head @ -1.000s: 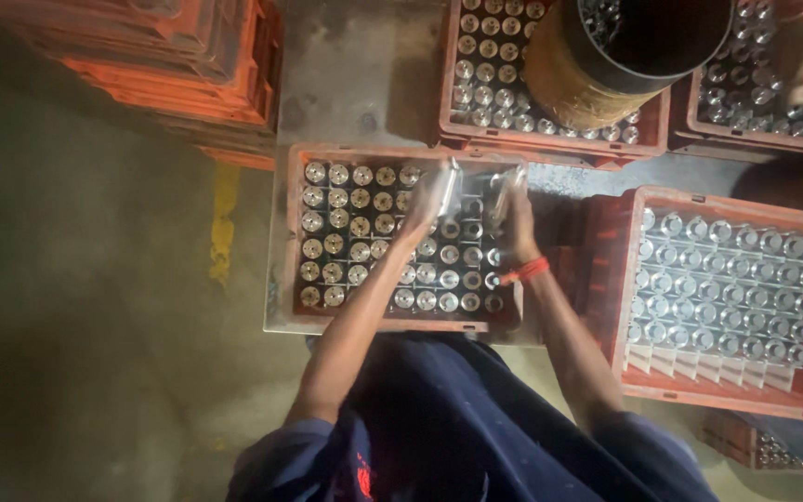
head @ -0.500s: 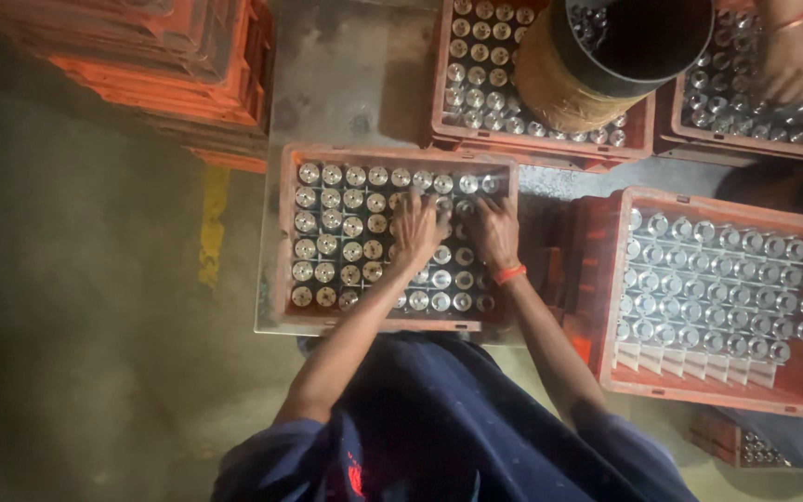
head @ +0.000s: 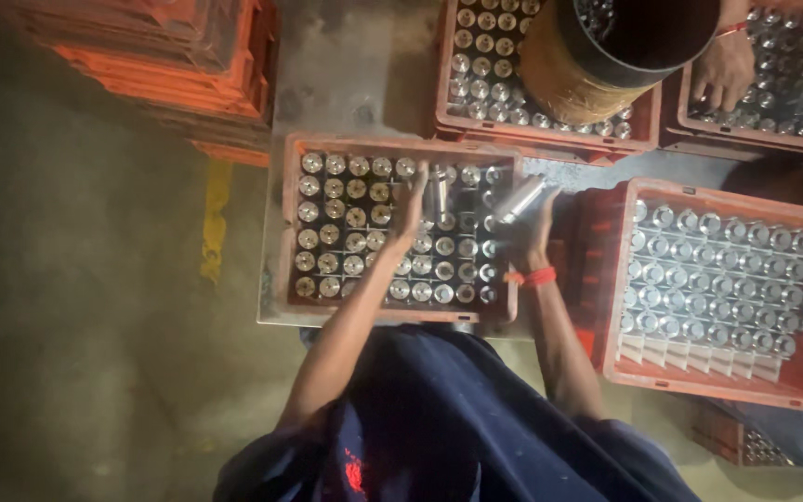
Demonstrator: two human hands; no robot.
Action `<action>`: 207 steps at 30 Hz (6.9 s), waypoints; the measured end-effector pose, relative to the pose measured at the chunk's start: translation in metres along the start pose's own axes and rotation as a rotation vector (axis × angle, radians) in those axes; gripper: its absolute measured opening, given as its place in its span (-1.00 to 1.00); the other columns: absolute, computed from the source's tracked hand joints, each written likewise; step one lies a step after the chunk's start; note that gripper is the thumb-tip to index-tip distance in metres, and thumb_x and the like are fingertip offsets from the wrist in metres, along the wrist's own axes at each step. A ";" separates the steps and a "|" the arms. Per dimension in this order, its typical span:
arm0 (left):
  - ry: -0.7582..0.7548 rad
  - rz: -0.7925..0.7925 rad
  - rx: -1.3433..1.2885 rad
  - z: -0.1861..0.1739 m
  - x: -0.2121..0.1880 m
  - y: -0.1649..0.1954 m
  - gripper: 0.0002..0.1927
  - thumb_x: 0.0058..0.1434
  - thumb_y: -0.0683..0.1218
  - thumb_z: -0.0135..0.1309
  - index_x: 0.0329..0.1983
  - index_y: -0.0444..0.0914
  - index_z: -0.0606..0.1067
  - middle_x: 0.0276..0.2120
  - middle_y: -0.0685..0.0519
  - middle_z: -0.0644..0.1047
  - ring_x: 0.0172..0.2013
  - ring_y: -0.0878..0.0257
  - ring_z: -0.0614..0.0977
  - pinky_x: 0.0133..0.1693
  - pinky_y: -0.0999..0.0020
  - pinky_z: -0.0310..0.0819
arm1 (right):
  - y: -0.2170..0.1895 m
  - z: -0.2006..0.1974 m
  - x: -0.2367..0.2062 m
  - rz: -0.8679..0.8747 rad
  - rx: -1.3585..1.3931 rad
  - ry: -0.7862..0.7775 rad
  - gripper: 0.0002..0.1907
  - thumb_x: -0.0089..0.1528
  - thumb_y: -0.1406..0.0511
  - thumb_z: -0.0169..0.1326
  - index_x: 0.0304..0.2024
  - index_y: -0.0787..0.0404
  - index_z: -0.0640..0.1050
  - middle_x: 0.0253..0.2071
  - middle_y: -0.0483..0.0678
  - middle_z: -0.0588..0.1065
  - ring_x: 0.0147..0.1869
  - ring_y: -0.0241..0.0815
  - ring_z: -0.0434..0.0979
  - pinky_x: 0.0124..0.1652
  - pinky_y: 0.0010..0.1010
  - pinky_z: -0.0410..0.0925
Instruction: The person stands at a work table and places small cylindrical metal components one at a time from a bucket into the compartments of orange plastic crates, filling each crate and moving filled crates aside while taking new ones.
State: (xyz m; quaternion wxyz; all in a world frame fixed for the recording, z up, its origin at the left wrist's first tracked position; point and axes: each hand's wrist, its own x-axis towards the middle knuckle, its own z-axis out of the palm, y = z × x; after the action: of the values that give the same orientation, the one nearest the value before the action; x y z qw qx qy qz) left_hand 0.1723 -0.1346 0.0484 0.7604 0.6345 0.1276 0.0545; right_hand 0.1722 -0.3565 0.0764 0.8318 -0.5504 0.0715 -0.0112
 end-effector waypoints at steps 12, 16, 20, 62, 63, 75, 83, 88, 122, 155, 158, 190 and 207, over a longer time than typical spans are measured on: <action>-0.124 0.455 0.827 0.005 -0.028 -0.042 -0.58 0.35 -0.26 0.00 0.27 -0.19 0.48 0.25 -0.18 0.48 -0.16 0.11 0.69 -0.42 0.49 0.66 | 0.035 0.006 -0.023 -0.577 -1.175 -0.208 -0.56 0.12 0.45 0.18 0.08 0.32 0.55 0.02 0.31 0.56 0.00 0.25 0.60 -0.10 -0.10 0.50; -0.163 0.163 0.917 0.006 -0.034 -0.044 -0.69 0.47 -0.15 0.04 0.25 -0.15 0.52 0.20 -0.12 0.48 -0.12 0.14 0.65 -0.31 0.37 0.66 | 0.036 0.004 -0.028 -0.543 -1.207 -0.165 -0.76 0.15 0.46 0.18 -0.11 0.26 0.62 -0.14 0.17 0.60 -0.07 0.21 0.62 -0.13 -0.09 0.47; -0.119 0.322 1.331 0.009 -0.037 -0.044 -0.58 0.14 0.08 0.27 -0.04 -0.26 0.58 0.09 -0.20 0.44 0.00 0.00 0.52 -0.03 0.03 0.52 | 0.044 0.011 -0.027 -0.502 -1.560 -0.437 -0.80 0.13 0.29 0.24 -0.19 0.18 0.64 -0.37 0.05 0.63 -0.29 0.05 0.62 0.04 0.00 0.42; -0.264 0.264 1.249 -0.001 -0.075 -0.048 -0.55 0.21 0.11 0.25 0.07 -0.22 0.55 0.30 -0.23 0.32 0.31 -0.19 0.34 0.18 -0.09 0.36 | 0.032 0.002 -0.059 -0.559 -1.499 -0.447 -0.86 0.14 0.24 0.20 -0.25 0.06 0.61 -0.30 -0.04 0.63 -0.30 0.00 0.54 -0.09 -0.15 0.30; -0.246 0.290 1.242 -0.002 -0.074 -0.050 -0.53 0.20 0.11 0.25 0.07 -0.23 0.55 0.29 -0.24 0.32 0.29 -0.20 0.34 0.17 -0.11 0.35 | 0.032 0.001 -0.059 -0.605 -1.494 -0.513 -0.88 0.10 0.26 0.17 -0.29 0.02 0.61 -0.20 -0.05 0.66 -0.31 -0.05 0.55 -0.09 -0.13 0.29; -0.351 0.127 0.909 -0.021 -0.061 -0.015 -0.60 0.12 0.21 0.27 -0.12 -0.13 0.68 0.00 -0.09 0.53 0.00 0.07 0.55 0.00 0.08 0.52 | 0.012 -0.028 -0.060 -0.444 -1.196 -0.321 -0.71 0.19 0.21 0.22 -0.06 0.14 0.65 -0.30 0.03 0.58 -0.20 -0.02 0.54 -0.05 -0.12 0.35; -0.259 -0.372 -0.130 -0.025 -0.071 -0.040 -0.35 0.29 0.46 -0.03 -0.09 -0.17 0.63 -0.48 -0.10 0.58 -0.55 0.26 0.62 -0.58 0.45 0.43 | 0.022 -0.021 -0.088 0.130 -0.355 0.029 -0.59 0.49 0.11 0.08 0.27 0.22 0.48 -0.16 -0.12 0.51 -0.16 -0.21 0.50 -0.19 -0.36 0.40; -0.183 0.407 0.850 -0.032 -0.097 -0.060 -0.49 0.20 0.04 0.24 0.17 -0.25 0.50 0.01 -0.16 0.60 -0.30 0.15 0.70 -0.53 0.37 0.62 | 0.028 -0.009 -0.104 -0.193 -1.103 -0.265 -0.49 0.31 0.26 0.18 0.25 0.21 0.33 0.00 0.07 0.55 0.03 0.08 0.63 -0.13 -0.20 0.48; -0.320 0.489 0.802 -0.044 -0.135 -0.057 -0.52 0.22 0.00 0.21 0.22 -0.15 0.49 0.07 0.03 0.61 -0.15 0.17 0.70 -0.23 0.28 0.68 | 0.024 -0.034 -0.128 -0.187 -1.253 -0.330 -0.51 0.25 0.21 0.25 0.16 0.26 0.47 -0.07 0.24 0.53 -0.07 0.21 0.59 -0.14 -0.12 0.46; -0.575 0.143 0.727 -0.052 -0.126 -0.048 -0.43 0.30 0.25 0.17 0.19 -0.22 0.54 0.00 -0.09 0.61 -0.19 0.18 0.68 -0.25 0.31 0.61 | -0.031 -0.009 -0.125 0.010 -1.050 -0.441 -0.46 0.24 0.12 0.22 0.16 0.28 0.45 -0.09 0.12 0.59 -0.05 0.06 0.59 -0.11 -0.18 0.47; -0.712 0.271 0.969 -0.055 -0.142 -0.047 -0.47 0.24 0.16 0.21 0.19 -0.18 0.55 0.08 -0.11 0.58 -0.28 0.14 0.69 -0.38 0.31 0.66 | -0.040 -0.013 -0.123 -0.254 -1.269 -0.734 -0.41 0.01 0.25 0.32 0.08 0.26 0.53 -0.08 0.23 0.57 -0.10 0.25 0.57 -0.17 -0.09 0.47; -0.881 0.335 0.650 0.039 -0.038 -0.004 -0.71 0.13 0.08 0.30 -0.27 -0.22 0.65 -0.31 0.01 0.60 -0.31 0.19 0.64 -0.29 0.28 0.55 | -0.060 -0.072 -0.103 -0.285 -1.654 -0.695 -0.58 0.16 0.06 0.20 -0.11 0.23 0.60 -0.11 0.03 0.47 -0.01 0.01 0.49 0.00 -0.16 0.34; -0.820 0.349 0.839 0.023 -0.100 -0.060 -0.59 0.27 0.00 0.11 0.20 -0.05 0.54 0.13 0.00 0.53 -0.08 0.07 0.63 -0.11 0.15 0.62 | -0.033 -0.021 -0.170 -0.295 -1.304 -0.332 -0.59 0.21 0.37 0.18 0.12 0.14 0.53 0.07 0.17 0.50 -0.06 0.24 0.59 -0.17 -0.11 0.48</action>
State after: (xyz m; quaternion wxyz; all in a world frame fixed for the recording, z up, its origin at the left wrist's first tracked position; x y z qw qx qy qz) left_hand 0.0771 -0.1923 0.0060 0.4126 0.8606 -0.2708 -0.1253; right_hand 0.0032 -0.3725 0.1171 0.3204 -0.9368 -0.1406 0.0054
